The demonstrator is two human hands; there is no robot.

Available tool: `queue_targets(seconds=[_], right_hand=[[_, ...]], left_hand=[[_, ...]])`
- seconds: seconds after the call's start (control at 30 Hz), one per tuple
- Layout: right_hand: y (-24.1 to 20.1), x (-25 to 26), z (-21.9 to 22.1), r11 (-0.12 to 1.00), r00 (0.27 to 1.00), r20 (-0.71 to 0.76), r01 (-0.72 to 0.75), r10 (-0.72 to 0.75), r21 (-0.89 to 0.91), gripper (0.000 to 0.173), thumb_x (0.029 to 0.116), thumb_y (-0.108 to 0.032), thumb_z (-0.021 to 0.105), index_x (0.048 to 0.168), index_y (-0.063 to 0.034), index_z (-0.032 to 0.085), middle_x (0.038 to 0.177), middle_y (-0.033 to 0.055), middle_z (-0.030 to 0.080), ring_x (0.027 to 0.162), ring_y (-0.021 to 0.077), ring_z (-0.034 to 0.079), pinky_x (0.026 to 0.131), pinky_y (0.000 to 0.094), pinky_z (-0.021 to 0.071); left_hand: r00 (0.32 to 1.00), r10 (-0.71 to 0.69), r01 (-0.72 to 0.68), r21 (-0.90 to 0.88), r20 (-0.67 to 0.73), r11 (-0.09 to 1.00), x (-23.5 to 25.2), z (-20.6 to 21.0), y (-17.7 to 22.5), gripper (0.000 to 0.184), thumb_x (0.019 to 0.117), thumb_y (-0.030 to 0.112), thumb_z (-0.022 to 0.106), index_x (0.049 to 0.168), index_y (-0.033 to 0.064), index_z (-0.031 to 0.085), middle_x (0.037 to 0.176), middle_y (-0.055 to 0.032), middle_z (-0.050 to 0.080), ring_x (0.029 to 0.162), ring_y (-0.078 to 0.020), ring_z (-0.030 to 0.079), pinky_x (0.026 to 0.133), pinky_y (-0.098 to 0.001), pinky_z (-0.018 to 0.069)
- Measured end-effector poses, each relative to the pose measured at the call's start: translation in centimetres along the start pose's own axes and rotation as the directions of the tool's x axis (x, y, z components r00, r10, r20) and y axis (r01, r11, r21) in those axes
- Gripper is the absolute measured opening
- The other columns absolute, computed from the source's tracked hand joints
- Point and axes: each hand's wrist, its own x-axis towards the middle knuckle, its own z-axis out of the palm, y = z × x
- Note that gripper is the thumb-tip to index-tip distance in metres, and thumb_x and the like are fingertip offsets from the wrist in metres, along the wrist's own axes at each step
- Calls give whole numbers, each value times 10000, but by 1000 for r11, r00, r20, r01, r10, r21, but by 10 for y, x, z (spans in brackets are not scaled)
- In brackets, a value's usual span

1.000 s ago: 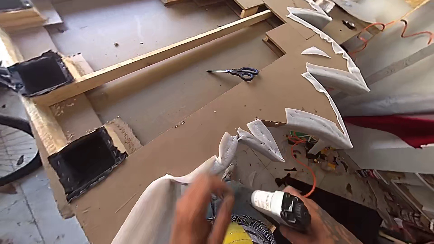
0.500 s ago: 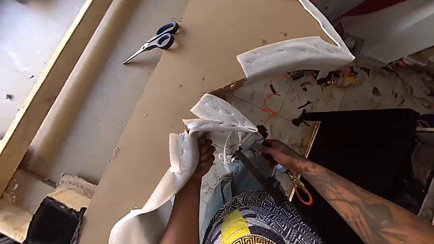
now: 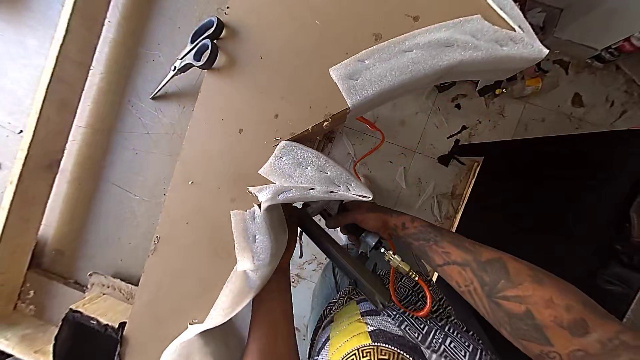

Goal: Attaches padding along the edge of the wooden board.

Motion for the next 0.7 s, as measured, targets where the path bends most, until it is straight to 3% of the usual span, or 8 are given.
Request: queue_targets(seconds=[0.1,0.2,0.23,0.4,0.47,0.5,0.6,0.7], right_hand=[[-2,5,5,1000,999,46,-12,11,17,361,943,-413,732,1065,-108,582,704,5,567,550,110,587,549,278,562],[0,9,10,999,997,65,-31,31,8,361,953,-435,710,1063,-115,586,698,-4,572,553,102,593,557,267,560],[1,11,11,1000,997,75,-29,29,-6,337,965,-427,692,1037,-116,584,688,-8,571,547,96,589,552,261,553],[14,15,18,999,995,90,-36,35,13,309,970,-415,667,1034,-118,607,671,-3,564,534,91,578,531,254,537],[21,12,14,998,997,75,-40,35,55,358,960,-459,675,1075,-125,616,703,6,583,550,98,590,540,261,547],[26,9,11,997,998,61,-37,32,72,357,961,-466,666,1067,-127,630,710,8,594,553,96,593,539,258,547],[39,-5,6,994,999,20,-39,37,101,337,968,-471,626,972,-135,659,705,1,619,576,83,608,547,251,547],[48,-14,5,989,999,1,-37,37,141,298,996,-420,564,918,-149,662,689,-8,620,577,66,609,539,238,541]], left_hand=[[999,24,-18,190,-30,982,1,-1,-2,229,1099,182,395,1150,89,598,973,-5,641,920,-80,629,856,-288,544],[994,93,-70,353,-49,933,-6,19,9,276,1090,74,388,1274,-59,545,1068,-87,647,969,-81,624,884,-242,529],[985,-60,127,448,-160,885,-12,50,39,283,1100,45,351,1330,-37,493,1120,-80,601,1003,-66,573,944,-221,474],[949,-156,314,855,-273,413,-16,68,57,317,1021,-50,504,1326,-134,525,1240,-246,605,1123,-181,576,1041,-240,414],[978,-192,135,957,-86,257,-7,37,38,316,1024,57,590,1296,-105,591,1255,-261,644,1179,-258,612,1066,-362,440],[992,-49,-95,952,114,291,0,11,14,234,1002,120,624,1160,-45,674,1101,-200,699,1048,-228,671,969,-368,520],[926,21,-353,844,377,404,20,2,0,158,978,175,645,1024,43,720,999,-94,710,969,-153,672,929,-378,538],[794,106,-598,738,599,313,30,7,0,174,927,195,687,986,52,765,1007,-117,739,1013,-185,687,984,-394,497]])
